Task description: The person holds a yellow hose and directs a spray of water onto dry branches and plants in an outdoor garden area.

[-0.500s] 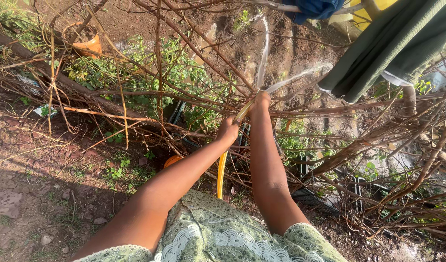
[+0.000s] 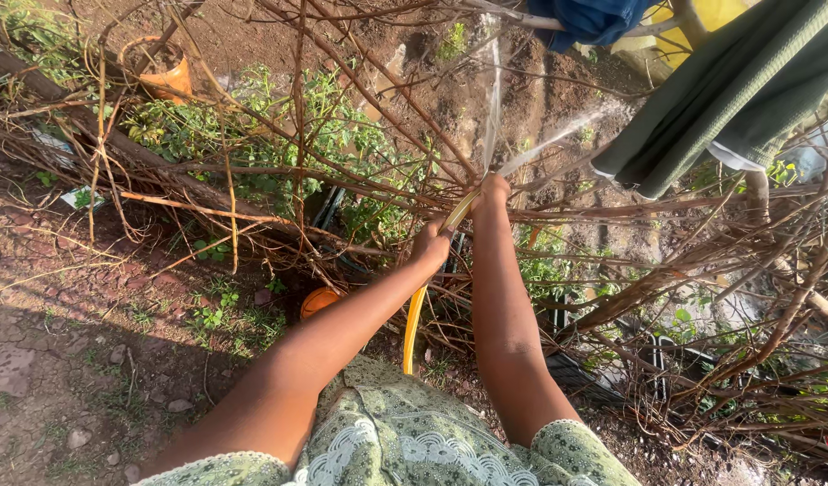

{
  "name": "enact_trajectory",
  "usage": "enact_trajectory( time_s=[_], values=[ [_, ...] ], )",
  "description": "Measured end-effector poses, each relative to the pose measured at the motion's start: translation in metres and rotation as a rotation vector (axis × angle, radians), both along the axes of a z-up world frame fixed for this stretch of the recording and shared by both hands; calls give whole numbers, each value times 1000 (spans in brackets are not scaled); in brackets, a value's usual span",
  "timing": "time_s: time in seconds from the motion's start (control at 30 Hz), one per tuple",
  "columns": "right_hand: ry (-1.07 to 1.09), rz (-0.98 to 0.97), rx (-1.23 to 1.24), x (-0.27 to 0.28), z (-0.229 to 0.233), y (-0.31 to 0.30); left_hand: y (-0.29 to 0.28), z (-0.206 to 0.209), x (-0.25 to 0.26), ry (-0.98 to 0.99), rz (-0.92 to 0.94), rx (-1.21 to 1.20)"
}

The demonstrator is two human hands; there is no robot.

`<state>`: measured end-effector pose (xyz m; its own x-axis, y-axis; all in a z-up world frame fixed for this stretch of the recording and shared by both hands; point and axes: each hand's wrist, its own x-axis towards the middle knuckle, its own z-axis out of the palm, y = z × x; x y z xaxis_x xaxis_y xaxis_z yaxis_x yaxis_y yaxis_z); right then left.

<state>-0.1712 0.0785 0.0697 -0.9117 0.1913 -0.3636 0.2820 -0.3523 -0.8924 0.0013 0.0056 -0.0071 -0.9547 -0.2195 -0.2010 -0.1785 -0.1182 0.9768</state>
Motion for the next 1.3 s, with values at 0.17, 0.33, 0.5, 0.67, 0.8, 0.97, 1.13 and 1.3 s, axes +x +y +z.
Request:
enact_trajectory(
  time_s=[0.17, 0.33, 0.5, 0.67, 0.8, 0.97, 1.13, 1.3],
  values=[
    [-44, -159, 212, 23, 2, 15, 17, -21, 8, 272, 94, -4],
    [41, -152, 132, 7, 20, 42, 2, 20, 6, 30, -132, -120],
    [131, -113, 226, -6, 55, 39, 1, 53, 2, 139, -155, -77],
    [166, -118, 230, 4, 79, 33, 2, 61, 3, 239, -154, 40],
    [166, -131, 250, 70, 20, 84, 9, 59, 4, 253, -180, 107],
    [138, -155, 270, 124, 23, 99, 16, 64, 6, 232, -119, -73],
    [164, -108, 262, 34, 62, 56, 9, 77, 2, 381, -13, 49],
    [180, -54, 189, -21, 98, 19, 8, 81, -9, 295, 25, 51]
  ],
)
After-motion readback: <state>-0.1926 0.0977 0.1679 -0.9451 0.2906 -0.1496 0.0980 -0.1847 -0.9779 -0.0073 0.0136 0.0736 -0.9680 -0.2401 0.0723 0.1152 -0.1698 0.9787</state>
